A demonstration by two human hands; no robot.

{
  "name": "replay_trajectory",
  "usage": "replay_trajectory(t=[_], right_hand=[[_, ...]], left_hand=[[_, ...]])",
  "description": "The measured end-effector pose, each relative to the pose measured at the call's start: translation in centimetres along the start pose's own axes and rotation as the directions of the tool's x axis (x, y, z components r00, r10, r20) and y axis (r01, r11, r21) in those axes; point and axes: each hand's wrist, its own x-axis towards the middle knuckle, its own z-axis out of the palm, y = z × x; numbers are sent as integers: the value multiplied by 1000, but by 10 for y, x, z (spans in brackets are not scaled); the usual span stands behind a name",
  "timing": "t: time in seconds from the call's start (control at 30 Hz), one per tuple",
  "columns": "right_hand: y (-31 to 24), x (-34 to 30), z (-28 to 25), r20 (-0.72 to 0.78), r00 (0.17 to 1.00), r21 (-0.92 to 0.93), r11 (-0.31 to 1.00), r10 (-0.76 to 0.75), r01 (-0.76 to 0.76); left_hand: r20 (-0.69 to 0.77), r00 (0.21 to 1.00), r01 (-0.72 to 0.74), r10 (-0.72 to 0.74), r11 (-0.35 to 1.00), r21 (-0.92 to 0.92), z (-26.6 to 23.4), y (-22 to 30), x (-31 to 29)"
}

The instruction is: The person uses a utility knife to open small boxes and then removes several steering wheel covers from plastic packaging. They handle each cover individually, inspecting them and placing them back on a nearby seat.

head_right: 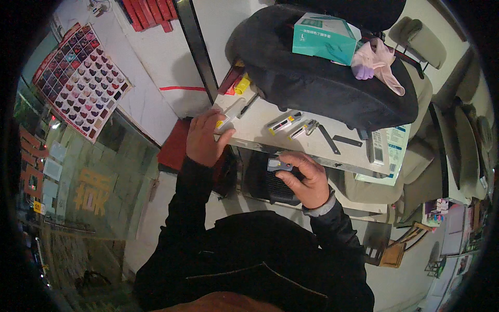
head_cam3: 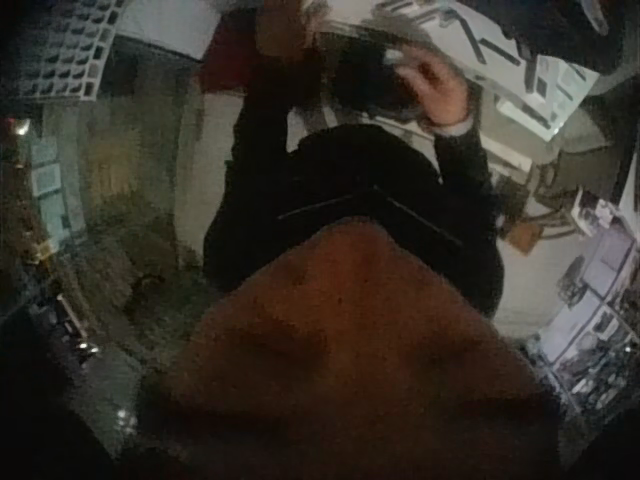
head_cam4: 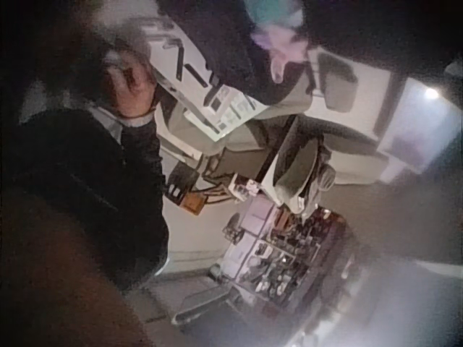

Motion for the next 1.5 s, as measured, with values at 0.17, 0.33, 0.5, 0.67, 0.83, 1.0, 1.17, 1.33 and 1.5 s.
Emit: replay_trajectory(t=[0.17,0.33,0.5,0.67,0.83,1.0,1.17,1.33,1.5], right_hand=[[-1,1,5,24,1000,-20,1000,-14,14],[-1,0,7,55,998,1,1000,1,-1],[4,0,12,61,994,45,995,90,-93],[1,8,22,58,992,230,965,114,-124],[-2,17,32,76,993,310,944,95,-114],[-4,19,35,114,988,267,955,102,-129],[-7,22,35,91,991,223,968,99,-117],[-10,20,36,64,984,265,947,169,-180],[-7,21,42,23,994,272,956,103,-106]], left_hand=[[119,986,114,-114,993,9,12,-24,-5],[10,979,202,-202,979,8,-5,-19,-10],[103,952,305,-287,900,-311,-45,-4,-34],[197,979,143,-45,844,-518,-59,11,-49],[256,964,92,69,818,-568,-61,12,-56],[226,971,66,80,819,-570,-63,6,-60],[181,977,19,108,809,-587,-64,-1,-58],[172,979,20,111,785,-619,-62,-3,-55],[251,967,124,49,769,-627,-64,-7,-60]])
